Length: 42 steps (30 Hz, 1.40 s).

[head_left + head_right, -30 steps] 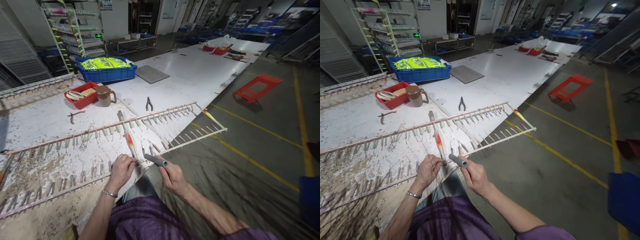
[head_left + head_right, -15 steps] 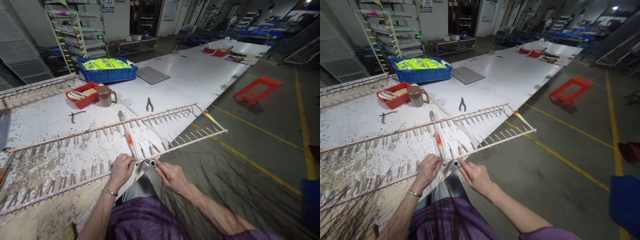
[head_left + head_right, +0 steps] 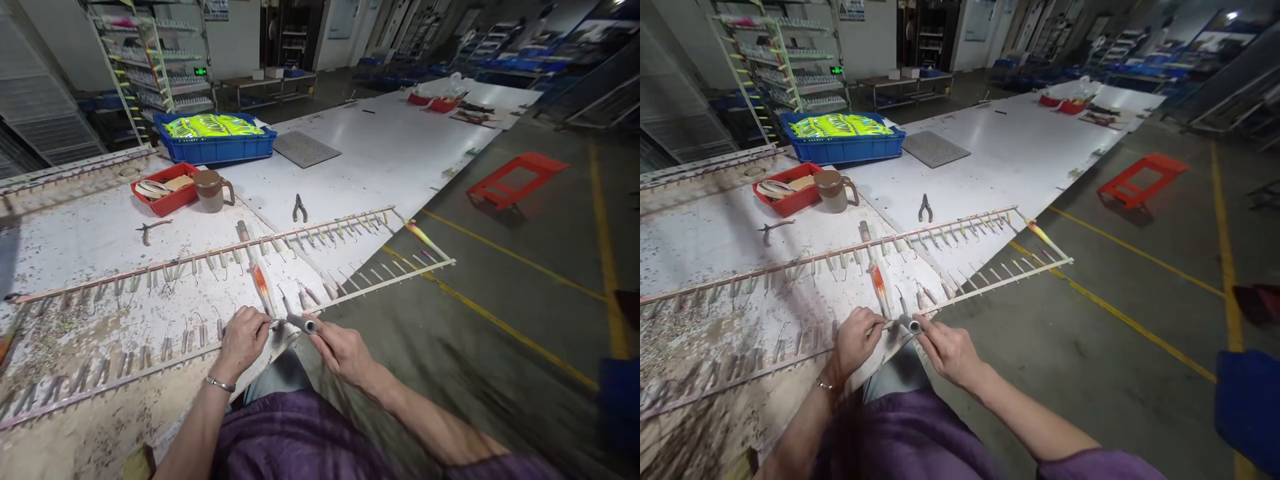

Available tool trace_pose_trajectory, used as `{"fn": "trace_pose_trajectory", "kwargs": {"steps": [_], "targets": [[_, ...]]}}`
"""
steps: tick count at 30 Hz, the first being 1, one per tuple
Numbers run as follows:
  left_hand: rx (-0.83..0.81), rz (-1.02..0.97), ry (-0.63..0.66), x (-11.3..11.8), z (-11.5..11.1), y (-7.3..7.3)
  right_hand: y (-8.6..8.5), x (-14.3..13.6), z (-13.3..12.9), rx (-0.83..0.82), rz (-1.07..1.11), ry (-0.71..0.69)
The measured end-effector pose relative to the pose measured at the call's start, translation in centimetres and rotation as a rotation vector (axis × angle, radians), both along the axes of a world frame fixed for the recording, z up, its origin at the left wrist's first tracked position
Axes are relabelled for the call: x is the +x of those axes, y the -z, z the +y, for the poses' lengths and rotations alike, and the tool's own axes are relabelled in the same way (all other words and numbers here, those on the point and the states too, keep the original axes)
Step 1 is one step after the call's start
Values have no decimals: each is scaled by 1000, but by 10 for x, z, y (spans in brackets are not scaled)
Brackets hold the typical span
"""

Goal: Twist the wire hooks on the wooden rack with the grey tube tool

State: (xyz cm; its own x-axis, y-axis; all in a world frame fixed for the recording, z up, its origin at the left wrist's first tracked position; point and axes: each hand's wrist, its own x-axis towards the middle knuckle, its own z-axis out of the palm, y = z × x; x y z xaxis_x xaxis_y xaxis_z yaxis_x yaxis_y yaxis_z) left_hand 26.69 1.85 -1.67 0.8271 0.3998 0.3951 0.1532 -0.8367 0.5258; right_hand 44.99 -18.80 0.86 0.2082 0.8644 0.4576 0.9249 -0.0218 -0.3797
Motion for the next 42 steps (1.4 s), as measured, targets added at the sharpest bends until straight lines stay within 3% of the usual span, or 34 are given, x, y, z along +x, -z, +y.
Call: {"fn": "trace_pose_trajectory", "kwargs": {"steps": [3, 8, 13, 17, 21, 26, 30, 36, 42], "targets": [[5, -13, -8, 1, -2, -1, 4, 1, -4, -88, -56, 55], [24, -23, -9, 2, -3, -1, 1, -2, -6, 64, 5, -4], [21, -19, -13, 1, -3, -2, 0, -2, -1, -50, -70, 26], [40, -26, -20, 1, -3, -1, -1, 0, -3, 3, -39, -23], [60, -31, -24, 2, -2, 0, -2, 0, -5, -114, -73, 8], [38, -16, -22, 2, -1, 3, 0, 1, -5, 41, -26, -30], [22, -4, -10, 0, -1, 4, 6, 5, -2, -42, -43, -5], [31, 54, 10, -1, 3, 5, 7, 3, -8, 44, 146, 100], [91, 109, 3, 1, 1, 9, 8, -9, -12, -52, 341, 188]]}}
